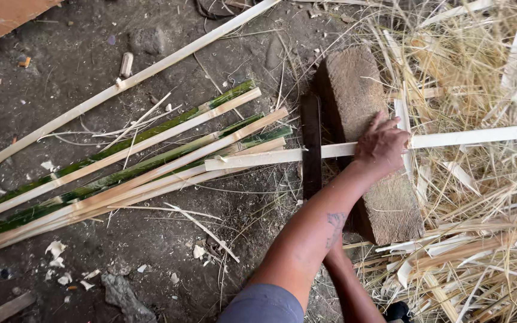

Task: The person uses a machete to split long bamboo poles into thin strips. They repeatedly position the bamboo on a wooden block and strike it to separate the material, then move the finished strips aside.

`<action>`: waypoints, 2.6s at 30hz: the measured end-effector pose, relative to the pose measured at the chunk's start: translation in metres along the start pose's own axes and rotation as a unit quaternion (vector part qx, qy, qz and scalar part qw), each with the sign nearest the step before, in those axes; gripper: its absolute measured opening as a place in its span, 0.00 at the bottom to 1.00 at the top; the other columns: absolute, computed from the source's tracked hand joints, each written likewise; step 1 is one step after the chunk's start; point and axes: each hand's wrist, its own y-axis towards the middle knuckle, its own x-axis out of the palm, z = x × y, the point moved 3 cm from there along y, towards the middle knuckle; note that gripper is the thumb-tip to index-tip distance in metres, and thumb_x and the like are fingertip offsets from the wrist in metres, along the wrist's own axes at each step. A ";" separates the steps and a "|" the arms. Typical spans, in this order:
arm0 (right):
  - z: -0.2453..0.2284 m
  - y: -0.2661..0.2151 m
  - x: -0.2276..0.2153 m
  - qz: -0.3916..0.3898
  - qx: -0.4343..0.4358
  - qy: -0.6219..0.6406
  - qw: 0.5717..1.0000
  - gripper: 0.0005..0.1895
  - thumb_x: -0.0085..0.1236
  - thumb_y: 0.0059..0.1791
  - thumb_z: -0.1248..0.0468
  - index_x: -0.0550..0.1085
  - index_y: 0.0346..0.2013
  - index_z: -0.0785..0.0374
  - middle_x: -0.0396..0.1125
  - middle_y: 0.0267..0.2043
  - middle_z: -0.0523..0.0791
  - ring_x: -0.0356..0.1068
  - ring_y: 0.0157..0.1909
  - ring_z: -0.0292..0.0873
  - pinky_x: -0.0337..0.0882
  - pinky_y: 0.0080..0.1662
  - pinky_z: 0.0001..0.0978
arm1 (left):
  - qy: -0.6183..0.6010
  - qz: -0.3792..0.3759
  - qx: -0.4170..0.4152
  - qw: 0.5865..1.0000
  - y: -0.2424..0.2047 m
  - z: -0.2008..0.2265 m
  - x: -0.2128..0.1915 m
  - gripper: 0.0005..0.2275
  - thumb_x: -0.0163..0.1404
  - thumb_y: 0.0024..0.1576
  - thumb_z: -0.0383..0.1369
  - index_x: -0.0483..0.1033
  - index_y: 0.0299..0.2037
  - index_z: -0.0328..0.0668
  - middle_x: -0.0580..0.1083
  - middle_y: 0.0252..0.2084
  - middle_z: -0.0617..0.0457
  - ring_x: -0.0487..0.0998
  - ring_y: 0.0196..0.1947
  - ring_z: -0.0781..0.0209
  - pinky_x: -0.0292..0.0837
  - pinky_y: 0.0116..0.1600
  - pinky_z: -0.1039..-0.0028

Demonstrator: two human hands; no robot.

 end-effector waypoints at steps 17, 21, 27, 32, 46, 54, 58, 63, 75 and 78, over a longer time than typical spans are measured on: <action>-0.087 -0.027 0.173 -0.050 0.101 -0.168 0.979 0.14 0.51 0.53 0.60 0.70 0.51 0.62 0.73 0.27 0.48 0.72 0.24 0.43 0.72 0.25 0.39 | 0.031 -0.036 0.006 0.999 -0.002 0.004 -0.018 0.11 0.49 0.56 0.27 0.80 0.45 0.55 0.77 0.57 0.62 0.66 0.70 0.63 0.35 0.81 0.57; -0.124 -0.046 0.234 -0.237 -0.059 -0.200 0.949 0.13 0.51 0.54 0.60 0.69 0.51 0.62 0.73 0.28 0.50 0.72 0.24 0.45 0.71 0.26 0.40 | 0.010 -0.038 0.006 0.999 0.002 0.006 -0.023 0.15 0.50 0.57 0.45 0.78 0.50 0.51 0.75 0.59 0.57 0.64 0.70 0.59 0.36 0.80 0.55; -0.095 -0.049 0.181 -0.129 0.035 -0.185 0.974 0.12 0.53 0.54 0.58 0.70 0.48 0.62 0.72 0.27 0.51 0.72 0.26 0.46 0.70 0.29 0.40 | 0.137 -0.055 0.074 0.986 -0.003 -0.001 -0.021 0.20 0.40 0.61 0.38 0.65 0.62 0.37 0.61 0.70 0.43 0.56 0.73 0.51 0.34 0.76 0.53; -0.071 -0.027 0.099 -0.019 0.004 -0.151 0.988 0.12 0.53 0.54 0.58 0.71 0.48 0.62 0.72 0.27 0.50 0.72 0.25 0.45 0.70 0.28 0.40 | 0.134 -0.084 0.059 0.986 -0.001 0.000 -0.017 0.21 0.39 0.64 0.37 0.63 0.64 0.34 0.61 0.71 0.41 0.52 0.76 0.49 0.32 0.79 0.53; -0.077 -0.013 0.074 0.023 0.005 -0.137 0.990 0.13 0.51 0.53 0.58 0.71 0.48 0.61 0.72 0.26 0.47 0.71 0.24 0.42 0.72 0.27 0.39 | 0.091 -0.083 0.063 0.990 -0.001 0.008 -0.022 0.19 0.38 0.63 0.37 0.65 0.63 0.38 0.62 0.70 0.43 0.52 0.76 0.52 0.31 0.79 0.56; -0.096 -0.028 0.211 -0.080 0.023 -0.166 0.983 0.13 0.50 0.53 0.58 0.71 0.48 0.61 0.72 0.26 0.46 0.71 0.23 0.41 0.72 0.26 0.39 | 0.127 -0.080 0.035 0.988 -0.013 0.001 -0.023 0.15 0.39 0.65 0.37 0.73 0.56 0.45 0.64 0.70 0.47 0.55 0.76 0.55 0.37 0.82 0.58; -0.093 -0.028 0.256 -0.182 -0.116 -0.223 0.950 0.15 0.56 0.54 0.56 0.72 0.47 0.66 0.71 0.26 0.54 0.70 0.26 0.48 0.69 0.31 0.45 | 0.066 0.033 0.068 0.995 0.009 -0.003 -0.033 0.13 0.42 0.59 0.33 0.78 0.49 0.44 0.70 0.65 0.46 0.59 0.71 0.53 0.40 0.78 0.55; -0.093 -0.048 0.172 -0.096 0.041 -0.193 0.976 0.16 0.56 0.52 0.58 0.72 0.49 0.65 0.72 0.30 0.52 0.73 0.30 0.47 0.72 0.34 0.41 | 0.011 -0.066 0.046 0.997 0.008 -0.007 -0.025 0.09 0.48 0.50 0.32 0.82 0.36 0.48 0.79 0.50 0.48 0.66 0.65 0.52 0.43 0.75 0.57; -0.060 -0.037 0.033 0.042 -0.084 -0.146 0.985 0.17 0.57 0.49 0.62 0.70 0.49 0.70 0.71 0.41 0.51 0.70 0.40 0.47 0.71 0.40 0.38 | -0.007 0.055 0.053 0.997 0.009 -0.001 -0.010 0.11 0.40 0.60 0.22 0.75 0.29 0.42 0.78 0.37 0.37 0.75 0.61 0.49 0.47 0.75 0.59; -0.066 -0.028 0.050 0.069 -0.035 -0.113 0.991 0.15 0.57 0.50 0.61 0.70 0.46 0.67 0.68 0.37 0.49 0.67 0.35 0.45 0.68 0.36 0.37 | -0.026 0.031 0.023 0.999 0.022 -0.007 -0.006 0.17 0.38 0.65 0.23 0.75 0.25 0.42 0.77 0.43 0.34 0.71 0.65 0.47 0.44 0.77 0.60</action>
